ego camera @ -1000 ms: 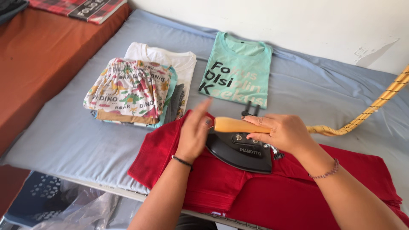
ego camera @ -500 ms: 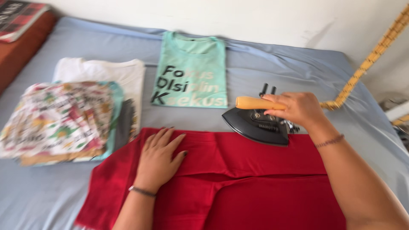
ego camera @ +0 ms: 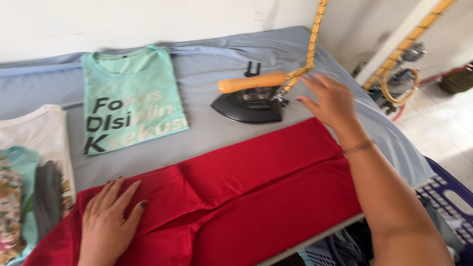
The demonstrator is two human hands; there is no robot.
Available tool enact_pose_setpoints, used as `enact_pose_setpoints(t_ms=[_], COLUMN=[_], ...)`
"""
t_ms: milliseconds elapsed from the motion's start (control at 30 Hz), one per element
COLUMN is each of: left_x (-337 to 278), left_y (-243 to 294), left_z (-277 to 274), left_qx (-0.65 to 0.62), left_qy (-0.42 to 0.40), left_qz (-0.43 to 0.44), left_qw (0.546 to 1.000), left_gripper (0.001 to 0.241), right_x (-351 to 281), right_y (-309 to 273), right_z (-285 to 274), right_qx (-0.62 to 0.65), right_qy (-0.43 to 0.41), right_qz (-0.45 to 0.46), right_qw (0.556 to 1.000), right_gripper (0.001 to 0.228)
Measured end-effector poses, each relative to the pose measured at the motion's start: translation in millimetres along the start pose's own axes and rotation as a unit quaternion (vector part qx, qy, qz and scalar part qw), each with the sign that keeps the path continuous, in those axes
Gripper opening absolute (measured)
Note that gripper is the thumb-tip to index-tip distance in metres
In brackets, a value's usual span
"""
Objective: The person irons a red polo shirt on a padded ironing board using a steam iron. They smooth the fabric, iron the sleeves and body, and fold the shirt neatly. Other folded shirts are visible nearby.
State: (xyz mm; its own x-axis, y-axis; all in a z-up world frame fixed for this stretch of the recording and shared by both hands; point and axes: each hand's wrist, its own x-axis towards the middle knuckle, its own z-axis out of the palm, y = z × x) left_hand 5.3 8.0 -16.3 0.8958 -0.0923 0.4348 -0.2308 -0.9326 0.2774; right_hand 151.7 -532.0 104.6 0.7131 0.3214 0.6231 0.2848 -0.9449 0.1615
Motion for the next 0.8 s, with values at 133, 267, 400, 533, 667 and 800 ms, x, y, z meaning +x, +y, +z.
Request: enact_pose_setpoints(t_ms=[133,267,400,533,667,800], left_x=[0,2,3,-1,-29,-59], left_y=[-7,5,20,44,63,61], left_z=[4,2,-14,-36,-71,-109], left_qx=[0.014,0.010,-0.021,0.006,-0.004,-0.102], left_qy=[0.004,0.022,0.043,0.064,0.093,0.164], left_qz=[0.011,0.011,-0.009,-0.046,-0.120,-0.171], left_qw=[1.000,1.000,0.999,0.997,0.988,0.966], left_gripper=[0.053,0.052,0.051,0.054,0.055,0.053], right_x=[-89,-153,-173,-166,-162,-148], right_y=[34,19,-4,20,59,67], right_z=[-29,-25,7,35,46,25], right_qx=[-0.015,0.017,0.003,0.079,0.482,0.639], right_qy=[-0.280,-0.175,-0.132,-0.211,-0.164,-0.146], right_qz=[0.329,0.301,0.224,0.317,0.408,0.387], right_qw=[0.902,0.937,0.965,0.921,0.758,0.648], right_gripper=[0.045,0.042,0.050,0.052,0.044,0.040])
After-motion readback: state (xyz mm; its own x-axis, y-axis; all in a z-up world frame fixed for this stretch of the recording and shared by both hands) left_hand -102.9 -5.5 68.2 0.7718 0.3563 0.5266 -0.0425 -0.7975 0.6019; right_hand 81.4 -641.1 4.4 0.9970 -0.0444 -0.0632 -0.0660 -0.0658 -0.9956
